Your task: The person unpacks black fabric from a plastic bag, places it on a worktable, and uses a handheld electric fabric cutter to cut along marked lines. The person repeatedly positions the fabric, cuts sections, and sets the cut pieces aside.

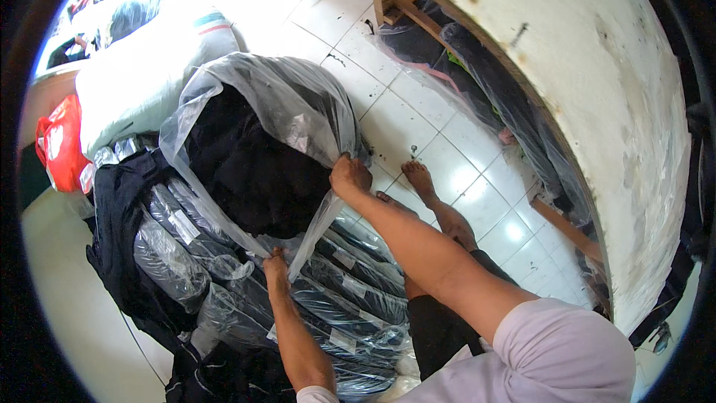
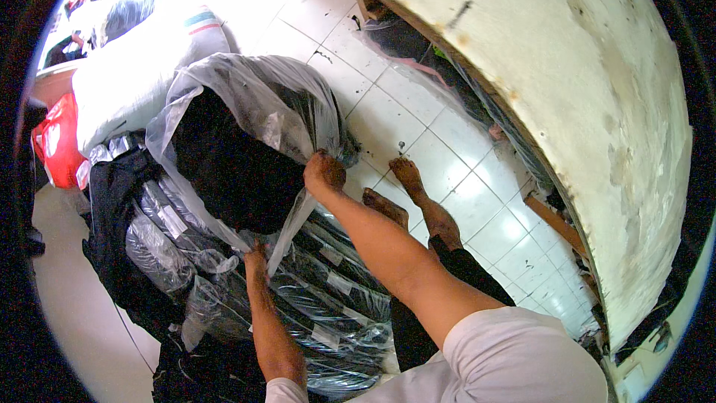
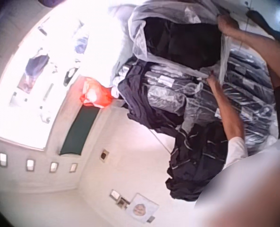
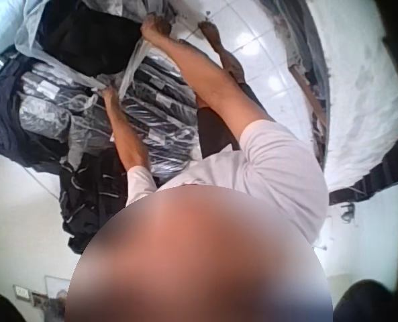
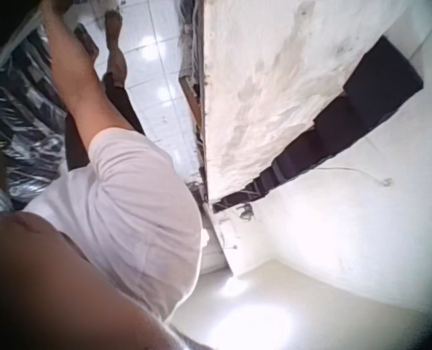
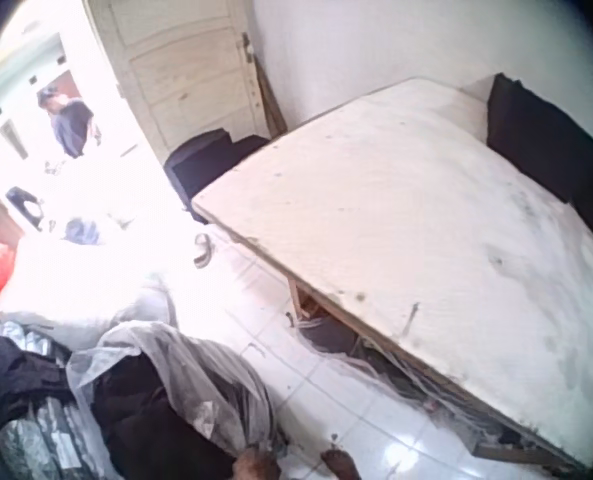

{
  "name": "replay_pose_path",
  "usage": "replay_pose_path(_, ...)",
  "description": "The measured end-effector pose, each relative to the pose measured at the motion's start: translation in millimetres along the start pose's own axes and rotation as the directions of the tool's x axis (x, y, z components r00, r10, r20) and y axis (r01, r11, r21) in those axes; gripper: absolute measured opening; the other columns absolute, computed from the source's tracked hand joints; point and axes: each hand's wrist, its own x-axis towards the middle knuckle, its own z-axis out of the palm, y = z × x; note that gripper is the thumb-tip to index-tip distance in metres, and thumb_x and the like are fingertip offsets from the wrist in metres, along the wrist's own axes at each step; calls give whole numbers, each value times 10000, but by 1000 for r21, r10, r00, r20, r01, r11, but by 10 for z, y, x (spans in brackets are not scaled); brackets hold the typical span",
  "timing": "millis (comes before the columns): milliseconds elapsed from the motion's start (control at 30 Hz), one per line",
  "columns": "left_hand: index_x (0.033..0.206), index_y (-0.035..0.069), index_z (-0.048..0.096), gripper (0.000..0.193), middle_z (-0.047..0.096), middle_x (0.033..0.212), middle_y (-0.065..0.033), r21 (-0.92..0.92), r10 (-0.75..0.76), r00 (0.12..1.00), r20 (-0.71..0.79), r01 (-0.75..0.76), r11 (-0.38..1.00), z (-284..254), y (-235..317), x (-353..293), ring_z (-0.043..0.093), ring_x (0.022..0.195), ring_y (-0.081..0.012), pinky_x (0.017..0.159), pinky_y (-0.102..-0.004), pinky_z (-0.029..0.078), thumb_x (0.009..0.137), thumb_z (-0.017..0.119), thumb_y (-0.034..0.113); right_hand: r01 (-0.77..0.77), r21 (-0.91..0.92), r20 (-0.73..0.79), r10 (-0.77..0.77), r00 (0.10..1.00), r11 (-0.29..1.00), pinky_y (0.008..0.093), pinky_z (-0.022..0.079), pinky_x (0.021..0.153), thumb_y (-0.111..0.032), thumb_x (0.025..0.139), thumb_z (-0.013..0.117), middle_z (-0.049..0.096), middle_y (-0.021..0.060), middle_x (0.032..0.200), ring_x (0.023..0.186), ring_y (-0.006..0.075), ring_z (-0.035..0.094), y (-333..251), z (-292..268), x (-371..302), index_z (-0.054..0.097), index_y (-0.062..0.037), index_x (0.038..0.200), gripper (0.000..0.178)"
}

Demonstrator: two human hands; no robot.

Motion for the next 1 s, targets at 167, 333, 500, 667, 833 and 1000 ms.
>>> replay_pose_path(167, 968, 31, 800, 419, 736, 1070, -164, 133, 57, 997, 50, -63, 989, 6, -172, -212, 660, 983, -256, 839, -416, 505, 1089, 558, 351, 77, -45, -91, -81, 993, 996, 557, 609, 850, -145, 957, 606, 763, 252, 1021, 989, 443, 757, 70, -247, -299, 738, -14, 1023, 198)
replay_pose_path(333, 950, -4, 785, 371, 742, 1016, -147, -132, 202, 979, 27, -197, 971, 367, -567, -524, 656, 942, -257, 848, -393, 492, 1067, 591, 289, 152, -34, -104, -155, 982, 988, 556, 601, 890, -158, 963, 571, 757, 268, 1090, 1029, 468, 743, 327, -469, -331, 779, -30, 982, 245)
replay_pose_path(500, 961, -14, 787, 381, 731, 945, -136, -162, 308, 951, -4, -305, 939, 652, -913, -931, 654, 894, -244, 801, -385, 483, 1063, 601, 302, 189, -124, -20, -193, 981, 974, 548, 576, 980, -178, 989, 513, 734, 295, 1182, 1096, 499, 713, 591, -641, -435, 764, 3, 1123, 338)
replay_pose_path(667, 941, 14, 786, 381, 736, 893, -132, -238, 309, 951, -27, -307, 922, 916, -1441, -1037, 666, 833, -246, 766, -403, 502, 1052, 623, 340, 177, -192, -21, -184, 983, 965, 547, 559, 1019, -149, 943, 618, 723, 306, 1201, 1132, 499, 698, 951, -694, -785, 723, 3, 1175, 297)
replay_pose_path(833, 908, 27, 774, 317, 727, 832, -105, -657, 402, 915, -6, -307, 688, 1346, -2006, -1140, 666, 767, -235, 729, -381, 507, 1004, 662, 308, 146, -252, -34, -160, 987, 957, 555, 563, 1012, -132, 912, 660, 721, 298, 1221, 1145, 499, 695, 1529, -690, -1039, 717, 4, 1165, 293)
replay_pose_path(1000, 933, -47, 744, 338, 771, 925, -234, -418, 294, 955, 38, -252, 873, 1742, -2530, -1778, 756, 889, -419, 821, -488, 564, 961, 645, 274, 214, -381, 34, -218, 975, 899, 550, 557, 1022, -132, 927, 636, 713, 292, 1260, 1182, 489, 686, 2274, -835, -1340, 726, -19, 1198, 307)
